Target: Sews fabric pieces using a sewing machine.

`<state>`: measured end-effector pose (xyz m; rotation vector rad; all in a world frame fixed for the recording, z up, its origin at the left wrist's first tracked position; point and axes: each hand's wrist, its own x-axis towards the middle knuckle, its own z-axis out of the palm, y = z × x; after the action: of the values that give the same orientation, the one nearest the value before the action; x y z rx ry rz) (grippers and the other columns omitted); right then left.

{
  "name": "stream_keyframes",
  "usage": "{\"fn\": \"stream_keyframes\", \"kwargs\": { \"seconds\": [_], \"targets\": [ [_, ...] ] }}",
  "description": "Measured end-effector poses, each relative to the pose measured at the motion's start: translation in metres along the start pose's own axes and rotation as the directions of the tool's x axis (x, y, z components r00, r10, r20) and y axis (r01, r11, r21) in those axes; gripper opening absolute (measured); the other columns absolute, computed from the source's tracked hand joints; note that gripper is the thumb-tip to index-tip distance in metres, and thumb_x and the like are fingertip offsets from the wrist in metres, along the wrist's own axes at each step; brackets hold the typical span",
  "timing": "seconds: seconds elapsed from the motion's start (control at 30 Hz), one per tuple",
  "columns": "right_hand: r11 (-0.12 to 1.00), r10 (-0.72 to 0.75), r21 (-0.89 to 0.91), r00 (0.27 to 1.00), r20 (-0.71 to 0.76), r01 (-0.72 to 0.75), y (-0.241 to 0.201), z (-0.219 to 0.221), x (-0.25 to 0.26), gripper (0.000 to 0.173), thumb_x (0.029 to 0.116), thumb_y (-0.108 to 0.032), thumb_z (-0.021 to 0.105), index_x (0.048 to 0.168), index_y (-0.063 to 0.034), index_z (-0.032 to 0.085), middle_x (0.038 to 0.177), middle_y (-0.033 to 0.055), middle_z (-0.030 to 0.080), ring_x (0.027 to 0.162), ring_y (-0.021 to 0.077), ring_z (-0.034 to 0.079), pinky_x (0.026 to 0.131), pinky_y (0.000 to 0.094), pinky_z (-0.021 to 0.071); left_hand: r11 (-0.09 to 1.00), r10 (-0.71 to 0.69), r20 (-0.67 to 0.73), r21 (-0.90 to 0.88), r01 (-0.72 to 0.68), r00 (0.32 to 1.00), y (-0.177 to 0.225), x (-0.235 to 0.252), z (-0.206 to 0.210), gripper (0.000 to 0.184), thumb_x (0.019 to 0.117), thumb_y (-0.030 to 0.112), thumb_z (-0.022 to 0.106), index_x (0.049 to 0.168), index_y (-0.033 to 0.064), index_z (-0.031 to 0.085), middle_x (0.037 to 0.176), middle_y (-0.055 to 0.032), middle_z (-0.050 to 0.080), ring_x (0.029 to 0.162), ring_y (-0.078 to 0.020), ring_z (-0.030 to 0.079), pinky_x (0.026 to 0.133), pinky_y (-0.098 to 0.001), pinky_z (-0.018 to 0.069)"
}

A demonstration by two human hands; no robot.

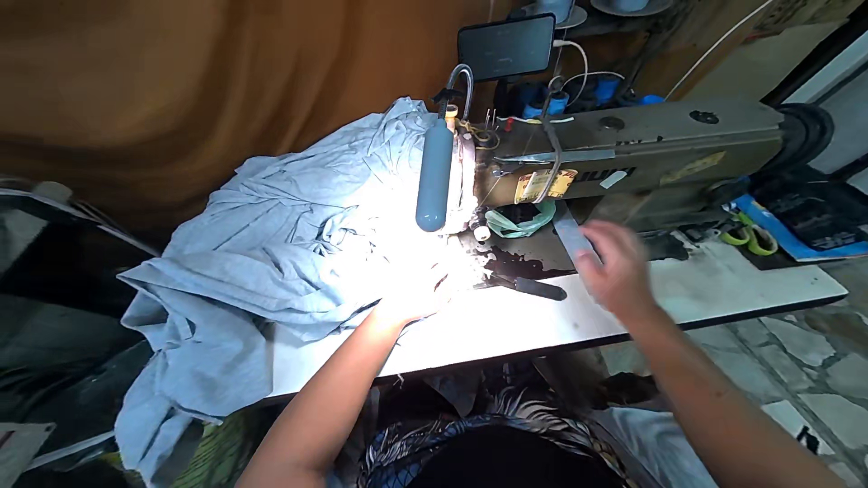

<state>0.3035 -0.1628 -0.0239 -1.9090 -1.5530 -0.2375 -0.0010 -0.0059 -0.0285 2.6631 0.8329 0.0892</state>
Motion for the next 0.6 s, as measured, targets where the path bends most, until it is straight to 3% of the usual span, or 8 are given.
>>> {"fn": "stream_keyframes", "kwargs": {
  "seconds": [0.1,0.2,0.23,0.3,0.37,0.4,0.5,0.6],
  "targets": [
    [0.988,0.106,-0.095,0.98,-0.168,-0.124,0.061,-0.014,-0.002,0.053,0.1011,-0.03,0.048,0.143,0.0023,0.055,0.152,0.0344,0.043,0.14,0.0564,0.041,0.109,0.074,0.0322,0.998,-0.052,0.042,0.028,0.05,0.998,0.0,0.006,-0.006,0.038,0.1015,0.029,0.057,0.133,0.0099,0.066,0.133,-0.013,0.066,0.123,-0.0306,0.062,0.102,-0.0528,0.0486],
    [0.981,0.102,-0.138,0.97,-0.222,-0.134,0.091,-0.003,-0.017,0.058,0.1014,-0.036,0.044,0.145,-0.0001,0.053,0.155,0.0305,0.043,0.147,0.0555,0.032,0.113,0.0742,0.0243,0.996,-0.089,0.065,0.008,0.089,0.994,-0.002,0.013,-0.011,0.041,0.1011,0.024,0.06,0.141,0.0114,0.062,0.138,-0.0131,0.063,0.129,-0.0304,0.058,0.107,-0.0528,0.0446],
    [0.983,0.101,-0.127,0.968,-0.23,-0.133,0.094,0.0,-0.02,0.059,0.1012,-0.037,0.044,0.146,0.001,0.052,0.155,0.0304,0.043,0.148,0.0549,0.03,0.114,0.0728,0.0233,0.998,-0.061,0.01,0.01,0.061,0.998,-0.006,0.015,-0.009,0.039,0.1016,0.026,0.06,0.138,0.0119,0.064,0.134,-0.0131,0.065,0.125,-0.0302,0.061,0.105,-0.0527,0.0464],
    [0.986,0.104,-0.097,0.961,-0.258,-0.133,0.094,0.002,-0.022,0.059,0.101,-0.035,0.044,0.145,0.0035,0.051,0.154,0.032,0.042,0.148,0.0541,0.031,0.116,0.0702,0.0245,0.994,0.049,-0.191,0.107,-0.028,0.98,-0.013,0.02,-0.002,0.03,0.0991,0.033,0.06,0.118,0.0134,0.073,0.115,-0.0105,0.071,0.111,-0.0283,0.066,0.095,-0.0516,0.0513],
    [0.987,0.106,-0.087,0.958,-0.268,-0.134,0.093,0.003,-0.023,0.058,0.1012,-0.034,0.044,0.145,0.0038,0.051,0.155,0.033,0.042,0.148,0.0539,0.031,0.116,0.0691,0.0247,0.977,0.055,-0.197,0.215,-0.011,0.979,-0.001,0.023,-0.016,0.031,0.0979,0.032,0.057,0.111,0.01,0.075,0.113,-0.0136,0.072,0.114,-0.0332,0.064,0.1,-0.056,0.0456],
    [0.987,0.106,-0.086,0.957,-0.269,-0.134,0.093,0.003,-0.023,0.058,0.1012,-0.034,0.044,0.145,0.0037,0.051,0.155,0.0328,0.042,0.148,0.0537,0.031,0.117,0.0684,0.025,0.971,0.008,-0.148,0.239,0.028,0.989,0.008,0.023,-0.026,0.033,0.1017,0.034,0.055,0.113,0.009,0.074,0.117,-0.0144,0.071,0.118,-0.034,0.062,0.105,-0.056,0.0419],
    [0.983,0.116,-0.108,0.961,-0.25,-0.147,0.091,0.001,-0.025,0.052,0.1019,-0.029,0.043,0.138,0.0051,0.058,0.149,0.0334,0.049,0.143,0.0552,0.039,0.115,0.0657,0.0313,0.988,-0.006,-0.194,0.151,0.036,0.981,0.012,0.023,-0.03,0.032,0.1005,0.031,0.059,0.107,0.0035,0.074,0.111,-0.0181,0.071,0.115,-0.0363,0.063,0.105,-0.0554,0.0416],
    [0.968,0.188,-0.158,0.98,-0.073,-0.197,0.089,-0.005,-0.024,0.046,0.1022,-0.025,0.044,0.124,0.0074,0.068,0.129,0.0351,0.062,0.119,0.0574,0.059,0.099,0.0716,0.0421,0.991,-0.029,-0.155,0.122,0.048,0.987,0.022,0.017,-0.039,0.033,0.1017,0.032,0.057,0.11,0.0059,0.074,0.114,-0.0158,0.071,0.114,-0.0335,0.064,0.101,-0.0529,0.0451]
  ]
}}
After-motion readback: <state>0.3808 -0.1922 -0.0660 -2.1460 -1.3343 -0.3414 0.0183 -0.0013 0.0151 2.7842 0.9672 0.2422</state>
